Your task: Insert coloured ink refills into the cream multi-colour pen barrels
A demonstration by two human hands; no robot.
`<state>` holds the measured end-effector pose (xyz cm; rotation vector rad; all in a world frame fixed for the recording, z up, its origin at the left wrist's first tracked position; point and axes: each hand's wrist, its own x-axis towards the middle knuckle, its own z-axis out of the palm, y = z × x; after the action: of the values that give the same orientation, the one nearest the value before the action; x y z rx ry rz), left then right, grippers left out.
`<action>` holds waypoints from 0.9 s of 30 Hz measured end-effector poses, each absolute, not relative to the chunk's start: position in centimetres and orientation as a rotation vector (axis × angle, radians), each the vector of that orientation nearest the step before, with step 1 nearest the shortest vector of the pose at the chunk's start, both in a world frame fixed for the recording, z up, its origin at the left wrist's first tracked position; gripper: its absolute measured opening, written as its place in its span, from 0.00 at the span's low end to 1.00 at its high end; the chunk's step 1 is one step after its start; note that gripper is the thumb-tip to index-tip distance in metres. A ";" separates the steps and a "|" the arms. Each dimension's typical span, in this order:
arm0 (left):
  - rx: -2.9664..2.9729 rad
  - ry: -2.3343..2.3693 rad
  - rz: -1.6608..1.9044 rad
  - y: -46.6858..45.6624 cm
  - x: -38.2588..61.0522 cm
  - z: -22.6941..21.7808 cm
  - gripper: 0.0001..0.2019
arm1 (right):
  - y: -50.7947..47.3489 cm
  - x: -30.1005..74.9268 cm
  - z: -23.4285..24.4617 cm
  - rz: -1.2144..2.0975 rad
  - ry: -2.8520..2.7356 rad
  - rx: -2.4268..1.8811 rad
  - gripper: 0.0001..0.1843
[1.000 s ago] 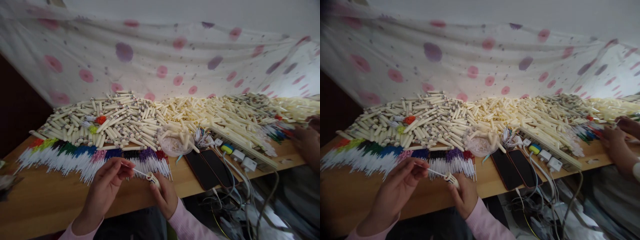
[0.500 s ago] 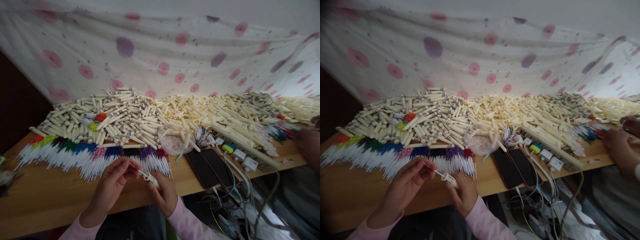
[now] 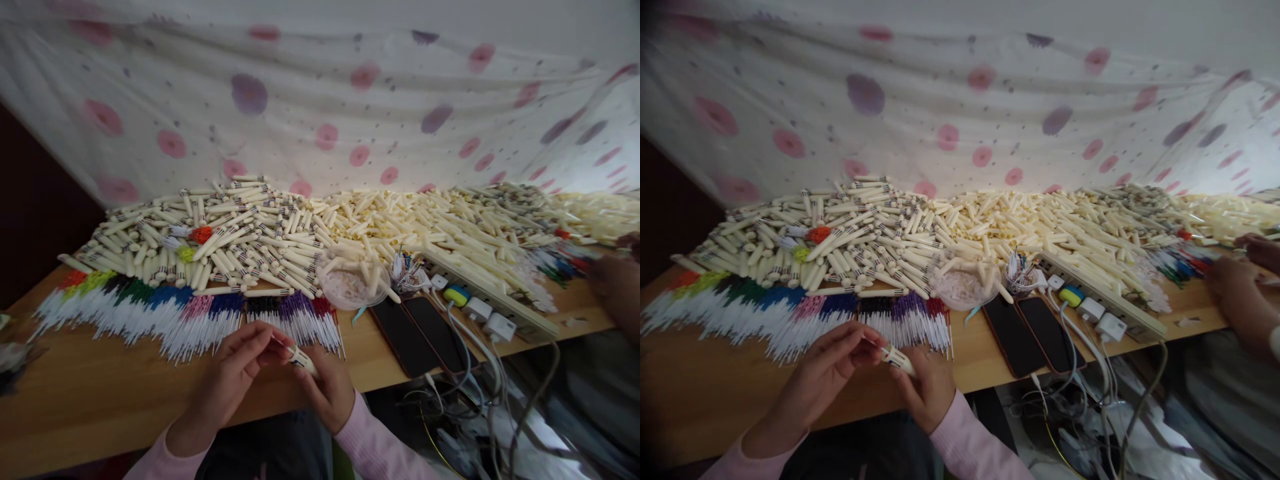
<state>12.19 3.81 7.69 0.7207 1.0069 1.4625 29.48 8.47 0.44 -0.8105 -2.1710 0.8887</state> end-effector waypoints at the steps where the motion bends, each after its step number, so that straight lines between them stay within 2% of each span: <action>1: 0.723 1.019 1.435 3.8 12.3 7.6 0.09 | 8.5 29.5 0.4 0.889 -2.170 -0.809 0.19; 6: 0.855 1.117 1.272 3.8 12.0 7.6 0.10 | 8.5 29.4 0.3 0.858 -2.198 -0.818 0.20; 11: 0.923 1.272 1.270 4.0 11.5 7.5 0.08 | 8.4 29.5 0.4 0.850 -2.214 -0.830 0.19; 18: 0.998 1.383 1.198 4.2 12.2 8.1 0.15 | 8.5 29.4 0.3 0.779 -2.237 -0.817 0.18; 27: 1.155 1.599 1.056 4.1 12.5 8.5 0.18 | 8.3 29.3 0.6 0.725 -2.276 -0.843 0.17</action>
<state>12.50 4.09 8.52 1.1554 1.5991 1.0555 29.32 8.35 0.62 -0.8435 -2.2759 0.7248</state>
